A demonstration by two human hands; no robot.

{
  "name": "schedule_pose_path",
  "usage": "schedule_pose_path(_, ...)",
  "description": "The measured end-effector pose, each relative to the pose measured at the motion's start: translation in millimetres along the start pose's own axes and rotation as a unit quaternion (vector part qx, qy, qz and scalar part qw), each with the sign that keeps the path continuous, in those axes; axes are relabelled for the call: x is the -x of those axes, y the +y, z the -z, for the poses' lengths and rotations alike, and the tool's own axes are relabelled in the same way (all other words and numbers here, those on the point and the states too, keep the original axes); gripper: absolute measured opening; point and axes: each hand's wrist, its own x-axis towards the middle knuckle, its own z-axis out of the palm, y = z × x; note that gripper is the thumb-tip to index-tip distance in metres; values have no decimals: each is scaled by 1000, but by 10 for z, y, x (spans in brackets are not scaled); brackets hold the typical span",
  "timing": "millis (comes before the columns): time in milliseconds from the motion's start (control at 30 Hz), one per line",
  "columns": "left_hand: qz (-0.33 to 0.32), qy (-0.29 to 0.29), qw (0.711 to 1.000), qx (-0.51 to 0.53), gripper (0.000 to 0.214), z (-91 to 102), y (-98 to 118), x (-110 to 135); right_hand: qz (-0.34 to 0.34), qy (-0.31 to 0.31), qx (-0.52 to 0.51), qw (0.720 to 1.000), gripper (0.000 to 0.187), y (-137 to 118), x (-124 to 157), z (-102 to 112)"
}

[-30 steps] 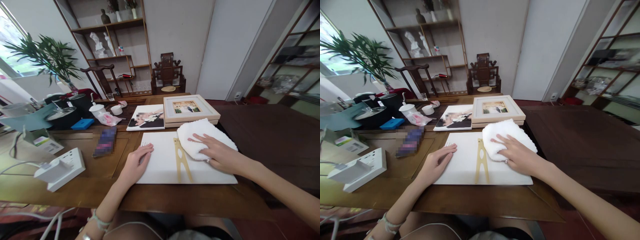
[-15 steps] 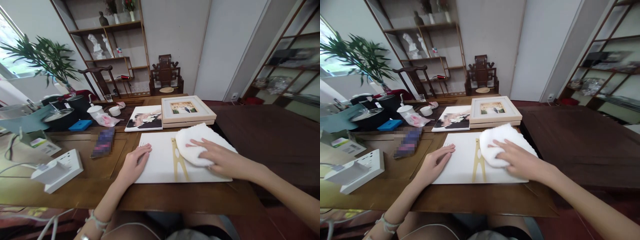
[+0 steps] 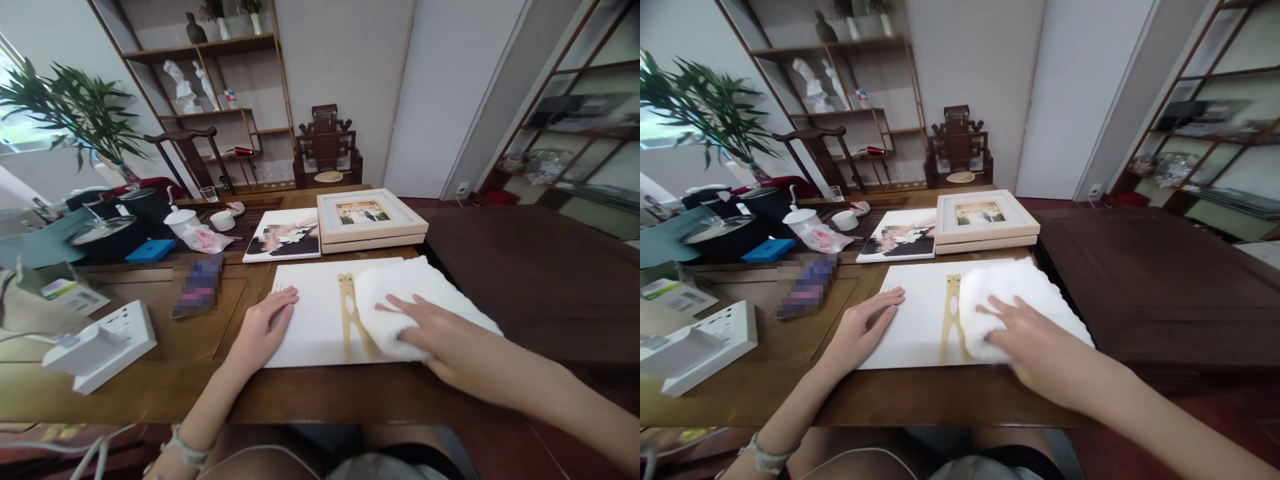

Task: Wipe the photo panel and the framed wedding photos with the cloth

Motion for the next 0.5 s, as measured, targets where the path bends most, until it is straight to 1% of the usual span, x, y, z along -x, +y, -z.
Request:
schedule_pose_path(67, -2, 0, 1000, -1, 27, -3, -5, -1, -1, -20, -14, 1000, 48, -135, 110, 47)
schedule_pose_path(100, -3, 1, 1000, -2, 27, -3, -5, -3, -4, -29, -21, 999, 47, -162, 131, 69)
schedule_pose_path(133, -4, 3, 1000, -2, 27, -3, -5, -5, -7, -36, -26, 999, 47, -161, 126, 87)
schedule_pose_path(200, -5, 3, 1000, -3, 26, -2, -1, -8, -16, -38, -28, 999, 48, -78, 48, 98)
schedule_pose_path(267, -4, 3, 1000, -3, 26, 0, 3, -9, -20, -14, -18, 1000, 47, 78, -94, 67)
schedule_pose_path(400, -6, 5, 1000, -4, 26, 1, 0, -5, -28, 85, 7, 996, 44, 399, -409, -66)
schedule_pose_path(433, -5, 4, 1000, -5, 26, 1, -3, -4, -27, 99, 11, 995, 44, 447, -465, -89)
schedule_pose_path(500, -2, 2, 1000, -5, 26, 1, -5, -3, -26, 102, 15, 994, 45, 478, -526, -100)
